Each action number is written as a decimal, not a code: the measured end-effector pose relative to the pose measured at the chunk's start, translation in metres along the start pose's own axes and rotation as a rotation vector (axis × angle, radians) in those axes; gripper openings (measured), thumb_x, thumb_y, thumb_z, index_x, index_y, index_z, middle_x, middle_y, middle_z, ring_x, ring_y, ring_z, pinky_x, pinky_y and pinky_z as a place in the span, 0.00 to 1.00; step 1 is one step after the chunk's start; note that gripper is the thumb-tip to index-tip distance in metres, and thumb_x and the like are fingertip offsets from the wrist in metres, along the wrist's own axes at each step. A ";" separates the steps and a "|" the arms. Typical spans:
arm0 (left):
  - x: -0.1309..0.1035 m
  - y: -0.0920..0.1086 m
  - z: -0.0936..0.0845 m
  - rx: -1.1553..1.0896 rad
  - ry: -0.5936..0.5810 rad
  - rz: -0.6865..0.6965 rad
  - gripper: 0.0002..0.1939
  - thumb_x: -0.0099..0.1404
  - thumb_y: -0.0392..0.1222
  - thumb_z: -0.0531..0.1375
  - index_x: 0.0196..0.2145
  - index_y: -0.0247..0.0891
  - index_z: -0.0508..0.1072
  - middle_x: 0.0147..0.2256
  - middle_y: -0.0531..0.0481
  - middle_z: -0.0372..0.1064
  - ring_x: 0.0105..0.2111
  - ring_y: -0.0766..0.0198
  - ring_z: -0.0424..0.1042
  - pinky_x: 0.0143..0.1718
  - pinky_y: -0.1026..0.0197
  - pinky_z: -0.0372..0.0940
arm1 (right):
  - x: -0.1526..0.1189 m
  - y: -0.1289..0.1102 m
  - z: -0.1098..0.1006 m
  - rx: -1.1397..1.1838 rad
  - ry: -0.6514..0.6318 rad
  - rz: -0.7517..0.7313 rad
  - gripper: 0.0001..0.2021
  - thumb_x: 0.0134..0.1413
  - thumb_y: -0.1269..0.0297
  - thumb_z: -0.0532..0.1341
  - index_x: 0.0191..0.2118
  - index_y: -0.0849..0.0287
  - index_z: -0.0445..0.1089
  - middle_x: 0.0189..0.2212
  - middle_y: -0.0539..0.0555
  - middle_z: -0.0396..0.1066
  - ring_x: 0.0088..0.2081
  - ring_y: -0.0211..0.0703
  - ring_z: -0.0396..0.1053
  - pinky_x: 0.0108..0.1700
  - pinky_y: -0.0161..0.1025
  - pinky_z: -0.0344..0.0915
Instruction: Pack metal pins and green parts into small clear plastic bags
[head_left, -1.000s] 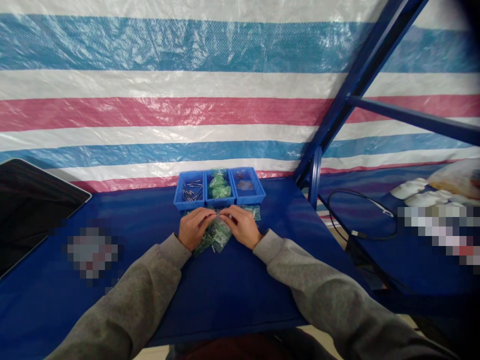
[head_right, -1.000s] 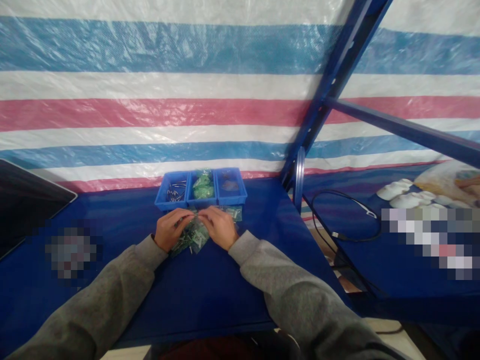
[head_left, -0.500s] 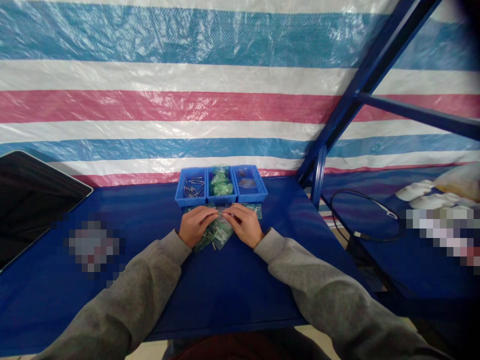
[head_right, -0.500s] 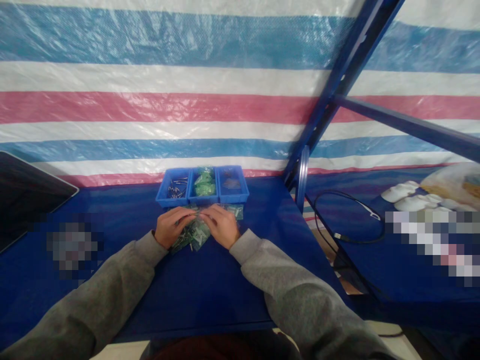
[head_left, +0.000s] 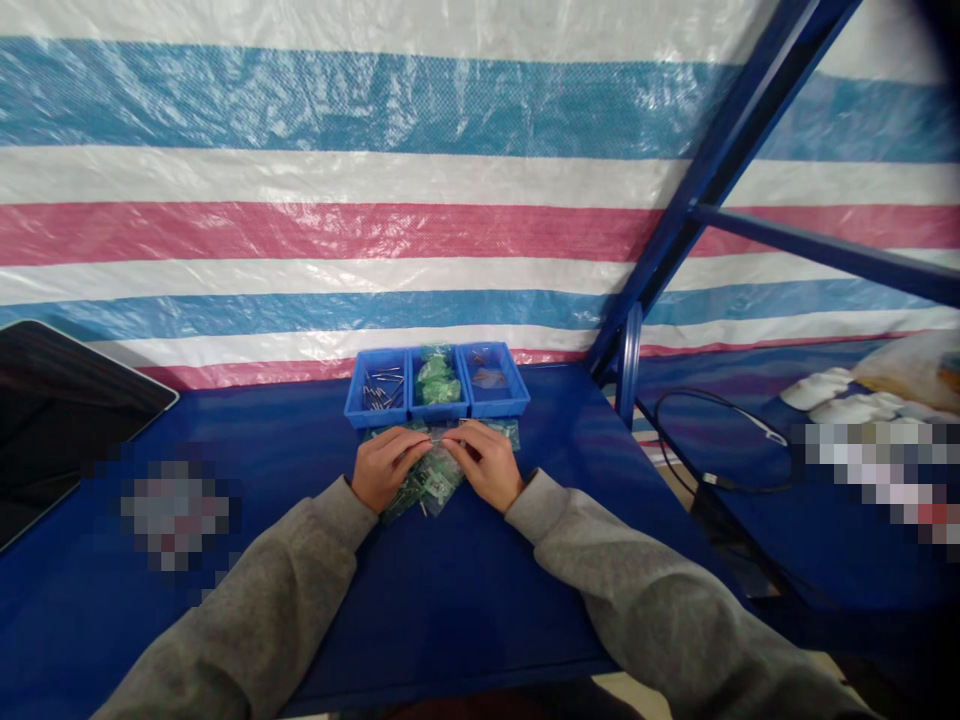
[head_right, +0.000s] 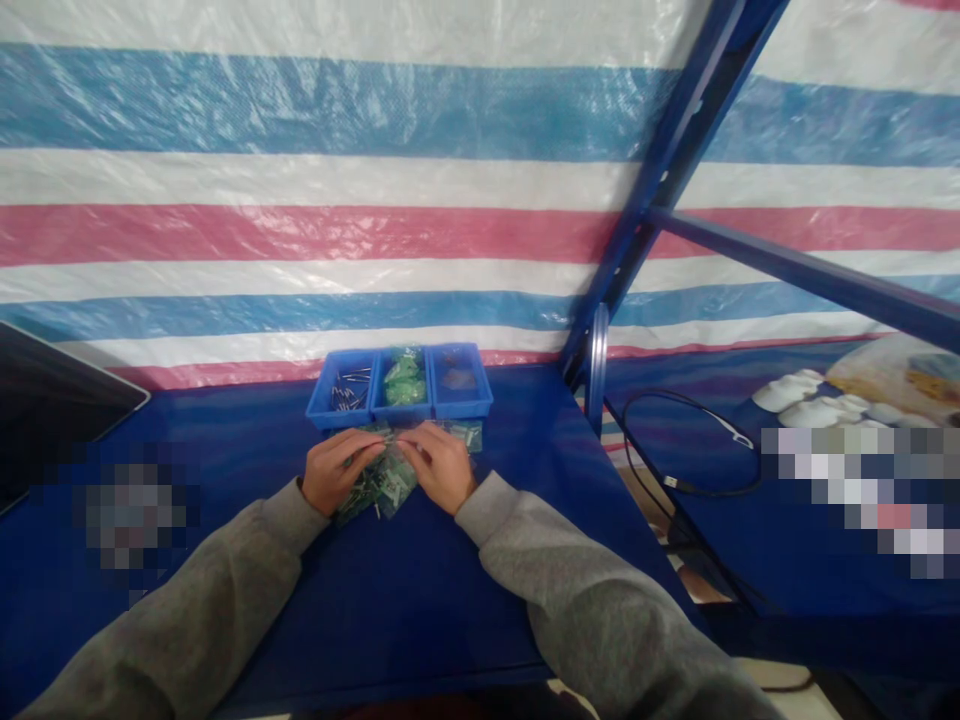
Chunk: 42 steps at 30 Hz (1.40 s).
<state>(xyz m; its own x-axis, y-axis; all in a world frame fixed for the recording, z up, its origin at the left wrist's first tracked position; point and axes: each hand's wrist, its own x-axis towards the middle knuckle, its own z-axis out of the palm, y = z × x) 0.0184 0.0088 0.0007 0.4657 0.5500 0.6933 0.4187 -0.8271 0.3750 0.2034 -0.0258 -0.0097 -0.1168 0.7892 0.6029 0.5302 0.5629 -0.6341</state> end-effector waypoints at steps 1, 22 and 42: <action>0.000 0.001 0.000 -0.006 0.006 0.000 0.06 0.62 0.38 0.57 0.36 0.37 0.73 0.32 0.49 0.74 0.32 0.66 0.72 0.36 0.63 0.67 | 0.000 0.000 0.000 0.002 -0.004 -0.003 0.10 0.59 0.63 0.53 0.36 0.59 0.71 0.29 0.53 0.69 0.32 0.39 0.67 0.38 0.36 0.64; -0.001 0.004 0.000 -0.135 0.046 -0.135 0.03 0.64 0.36 0.53 0.34 0.35 0.66 0.37 0.47 0.72 0.38 0.65 0.72 0.40 0.61 0.66 | -0.001 0.003 0.002 -0.005 0.039 0.014 0.11 0.59 0.62 0.53 0.39 0.58 0.71 0.30 0.54 0.71 0.31 0.39 0.67 0.36 0.35 0.63; 0.001 0.001 -0.001 0.039 -0.018 -0.044 0.13 0.66 0.35 0.50 0.45 0.37 0.70 0.36 0.46 0.70 0.37 0.64 0.68 0.41 0.60 0.64 | -0.001 0.003 0.002 -0.005 0.045 0.020 0.11 0.60 0.63 0.52 0.36 0.59 0.71 0.29 0.54 0.70 0.32 0.40 0.67 0.37 0.36 0.62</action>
<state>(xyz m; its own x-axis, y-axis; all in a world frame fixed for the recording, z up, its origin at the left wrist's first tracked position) 0.0180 0.0082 0.0026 0.4598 0.5884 0.6651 0.4692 -0.7969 0.3806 0.2037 -0.0246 -0.0129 -0.0687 0.7883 0.6114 0.5365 0.5459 -0.6435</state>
